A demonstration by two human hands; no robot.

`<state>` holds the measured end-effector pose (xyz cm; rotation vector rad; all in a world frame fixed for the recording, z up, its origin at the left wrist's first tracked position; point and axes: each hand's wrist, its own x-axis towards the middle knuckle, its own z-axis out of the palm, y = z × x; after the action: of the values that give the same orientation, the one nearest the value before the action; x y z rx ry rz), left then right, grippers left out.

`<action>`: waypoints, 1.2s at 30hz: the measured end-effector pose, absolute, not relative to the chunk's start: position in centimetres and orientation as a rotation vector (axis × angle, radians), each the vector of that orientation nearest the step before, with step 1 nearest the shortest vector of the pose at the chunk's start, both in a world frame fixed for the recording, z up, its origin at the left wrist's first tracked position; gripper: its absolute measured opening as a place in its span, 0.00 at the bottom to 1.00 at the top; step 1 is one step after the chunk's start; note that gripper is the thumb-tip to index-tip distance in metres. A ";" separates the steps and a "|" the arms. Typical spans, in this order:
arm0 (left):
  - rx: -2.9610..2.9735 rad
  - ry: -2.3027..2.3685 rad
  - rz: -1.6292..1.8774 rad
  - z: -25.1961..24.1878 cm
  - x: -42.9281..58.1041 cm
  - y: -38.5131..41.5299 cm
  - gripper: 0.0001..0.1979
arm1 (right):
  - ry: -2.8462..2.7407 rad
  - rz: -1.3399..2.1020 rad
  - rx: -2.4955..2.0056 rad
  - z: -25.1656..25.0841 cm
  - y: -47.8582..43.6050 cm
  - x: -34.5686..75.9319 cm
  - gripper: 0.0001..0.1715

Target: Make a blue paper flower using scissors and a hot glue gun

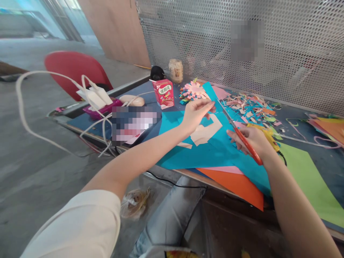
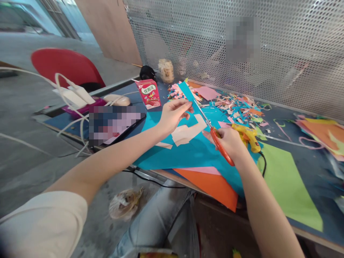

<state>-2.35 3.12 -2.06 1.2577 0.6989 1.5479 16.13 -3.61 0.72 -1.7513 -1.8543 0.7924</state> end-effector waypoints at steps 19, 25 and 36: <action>1.290 0.712 1.458 -2.2 -2.2 3.1 0.08 | -1.894 0.759 -1.780 0.3 -3.3 16.2 0.32; 1.366 0.619 1.460 -2.4 -2.2 3.0 0.07 | -1.917 0.697 -1.783 0.4 -3.5 16.0 0.32; 1.373 0.638 1.413 -2.5 -2.2 3.1 0.07 | -1.951 0.712 -1.798 0.5 -3.5 16.0 0.34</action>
<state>-2.18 3.05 -2.49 1.3733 0.6381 1.4126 16.01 -3.48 0.52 -1.7982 -1.9511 0.7124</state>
